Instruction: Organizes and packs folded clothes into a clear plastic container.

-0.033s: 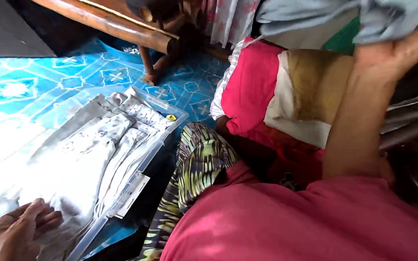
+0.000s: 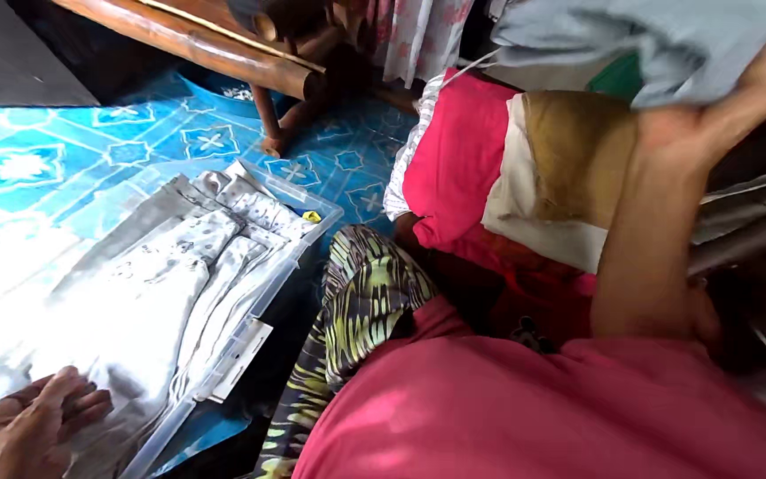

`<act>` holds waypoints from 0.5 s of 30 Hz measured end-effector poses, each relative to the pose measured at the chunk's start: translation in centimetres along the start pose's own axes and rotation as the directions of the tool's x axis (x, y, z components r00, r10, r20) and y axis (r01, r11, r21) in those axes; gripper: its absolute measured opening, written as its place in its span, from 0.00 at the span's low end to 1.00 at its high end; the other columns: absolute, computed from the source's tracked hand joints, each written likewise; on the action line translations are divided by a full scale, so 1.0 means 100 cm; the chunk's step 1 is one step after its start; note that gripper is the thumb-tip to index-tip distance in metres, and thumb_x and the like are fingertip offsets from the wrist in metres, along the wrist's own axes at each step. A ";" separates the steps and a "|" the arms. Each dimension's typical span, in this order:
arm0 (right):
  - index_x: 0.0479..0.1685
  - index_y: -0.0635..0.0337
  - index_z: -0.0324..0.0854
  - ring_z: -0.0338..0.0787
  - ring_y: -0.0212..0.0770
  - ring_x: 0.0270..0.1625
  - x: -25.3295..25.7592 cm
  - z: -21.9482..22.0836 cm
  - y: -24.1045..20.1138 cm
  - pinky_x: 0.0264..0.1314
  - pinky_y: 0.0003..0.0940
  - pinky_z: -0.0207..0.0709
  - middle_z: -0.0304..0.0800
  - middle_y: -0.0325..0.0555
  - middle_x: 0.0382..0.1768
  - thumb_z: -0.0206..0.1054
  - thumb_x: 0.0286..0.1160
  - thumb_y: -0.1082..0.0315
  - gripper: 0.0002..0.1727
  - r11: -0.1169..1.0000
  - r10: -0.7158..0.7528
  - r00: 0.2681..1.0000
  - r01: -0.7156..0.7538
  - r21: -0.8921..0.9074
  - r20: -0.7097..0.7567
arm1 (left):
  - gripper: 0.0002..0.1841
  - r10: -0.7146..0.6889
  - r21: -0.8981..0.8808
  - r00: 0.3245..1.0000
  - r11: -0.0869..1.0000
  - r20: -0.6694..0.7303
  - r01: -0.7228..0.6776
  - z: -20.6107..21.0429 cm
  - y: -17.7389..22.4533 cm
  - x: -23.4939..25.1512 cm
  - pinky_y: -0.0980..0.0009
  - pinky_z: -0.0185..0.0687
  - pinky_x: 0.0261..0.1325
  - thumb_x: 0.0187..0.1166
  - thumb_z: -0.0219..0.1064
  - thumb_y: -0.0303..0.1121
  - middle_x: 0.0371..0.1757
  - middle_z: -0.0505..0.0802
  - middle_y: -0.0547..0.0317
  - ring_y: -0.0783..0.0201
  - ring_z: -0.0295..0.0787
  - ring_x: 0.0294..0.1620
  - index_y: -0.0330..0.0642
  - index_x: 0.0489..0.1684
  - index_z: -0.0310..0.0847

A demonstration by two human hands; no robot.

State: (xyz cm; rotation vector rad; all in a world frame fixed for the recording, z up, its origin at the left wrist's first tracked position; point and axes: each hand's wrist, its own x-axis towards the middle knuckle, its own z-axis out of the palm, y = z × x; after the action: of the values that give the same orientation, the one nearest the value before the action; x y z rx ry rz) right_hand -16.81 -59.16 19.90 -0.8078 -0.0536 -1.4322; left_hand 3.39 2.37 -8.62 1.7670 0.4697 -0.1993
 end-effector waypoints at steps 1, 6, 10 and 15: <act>0.73 0.58 0.59 0.85 0.49 0.65 -0.015 -0.022 0.001 0.67 0.57 0.82 0.80 0.54 0.60 0.35 0.97 0.61 0.18 0.998 0.008 0.995 -0.014 -0.054 -0.104 | 0.10 -0.002 0.008 1.000 1.000 0.000 0.002 0.000 0.000 0.000 0.74 0.88 0.24 0.89 0.61 0.37 0.23 0.83 0.70 0.72 0.84 0.16 0.40 0.55 0.73; 0.85 0.48 0.52 0.76 0.45 0.76 -0.090 -0.127 0.028 0.73 0.49 0.77 0.70 0.49 0.75 0.38 0.96 0.51 0.25 0.916 0.282 0.737 -0.397 -0.056 -0.615 | 0.15 0.026 0.073 1.000 0.997 0.013 -0.026 -0.001 -0.005 0.008 0.73 0.87 0.24 0.87 0.63 0.39 0.25 0.85 0.66 0.72 0.84 0.18 0.37 0.60 0.76; 0.54 0.55 0.65 0.87 0.40 0.30 -0.112 -0.120 0.042 0.38 0.41 0.89 0.79 0.43 0.30 0.35 0.94 0.43 0.25 0.770 0.393 0.666 -0.615 -0.168 -0.634 | 0.16 -0.011 0.089 0.997 0.996 -0.082 0.018 0.016 0.028 -0.039 0.73 0.84 0.30 0.87 0.62 0.36 0.32 0.84 0.60 0.74 0.81 0.22 0.32 0.62 0.76; 0.31 0.51 0.75 0.85 0.33 0.20 -0.154 -0.068 0.073 0.34 0.33 0.88 0.80 0.33 0.15 0.28 0.95 0.47 0.33 0.529 0.713 0.555 -0.827 -0.190 -0.429 | 0.21 -0.051 0.112 0.998 0.992 -0.044 0.056 0.025 0.038 -0.034 0.64 0.87 0.37 0.87 0.62 0.39 0.41 0.88 0.48 0.65 0.85 0.27 0.30 0.69 0.75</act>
State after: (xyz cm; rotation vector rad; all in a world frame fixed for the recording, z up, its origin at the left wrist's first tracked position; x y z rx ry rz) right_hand -16.06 -50.18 3.93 -0.7548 0.7784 -0.6511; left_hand 2.18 -1.44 -4.52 1.8736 0.5453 -0.2317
